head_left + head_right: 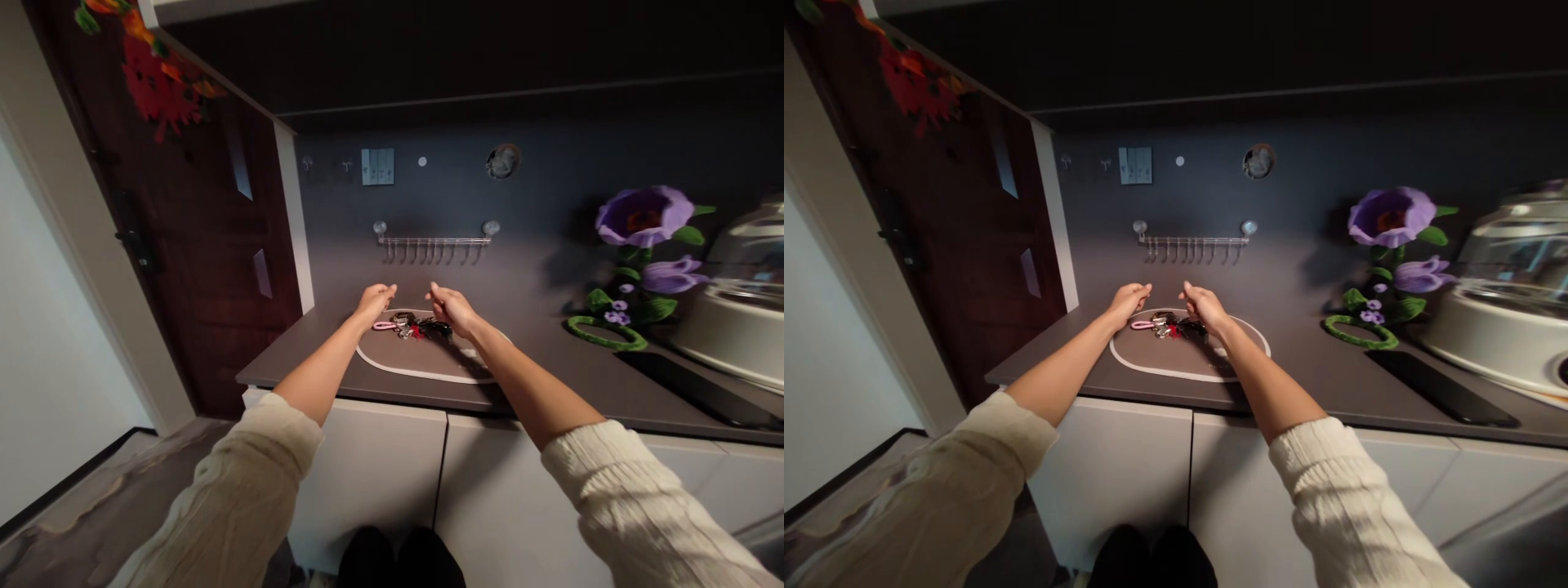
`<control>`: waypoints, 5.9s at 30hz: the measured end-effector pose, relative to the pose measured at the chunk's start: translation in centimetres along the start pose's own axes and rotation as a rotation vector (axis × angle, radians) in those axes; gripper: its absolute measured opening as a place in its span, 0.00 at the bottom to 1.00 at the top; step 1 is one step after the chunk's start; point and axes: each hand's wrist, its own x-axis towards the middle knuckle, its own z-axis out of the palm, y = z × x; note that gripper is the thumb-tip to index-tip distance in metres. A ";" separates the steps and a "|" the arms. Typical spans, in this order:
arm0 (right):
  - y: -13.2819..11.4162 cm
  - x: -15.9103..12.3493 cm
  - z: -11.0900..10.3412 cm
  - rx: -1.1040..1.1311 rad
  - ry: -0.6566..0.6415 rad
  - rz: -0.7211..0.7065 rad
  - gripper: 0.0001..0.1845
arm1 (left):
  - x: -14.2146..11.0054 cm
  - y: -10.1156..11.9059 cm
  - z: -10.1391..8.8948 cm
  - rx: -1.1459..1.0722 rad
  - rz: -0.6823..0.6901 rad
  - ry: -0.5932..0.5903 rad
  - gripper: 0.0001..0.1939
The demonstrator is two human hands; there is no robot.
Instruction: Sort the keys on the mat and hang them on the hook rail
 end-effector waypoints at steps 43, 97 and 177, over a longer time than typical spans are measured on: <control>4.5 2.3 0.5 -1.151 0.189 -0.170 0.09 | 0.9 -5.4 1.5 1.065 0.298 -0.145 0.12; 3.1 2.4 1.4 0.216 0.178 0.204 0.04 | -0.1 -2.6 2.0 0.804 0.559 0.020 0.07; 2.4 4.0 1.9 -0.412 0.155 -0.365 0.15 | 0.5 -2.6 1.8 0.368 0.405 0.172 0.09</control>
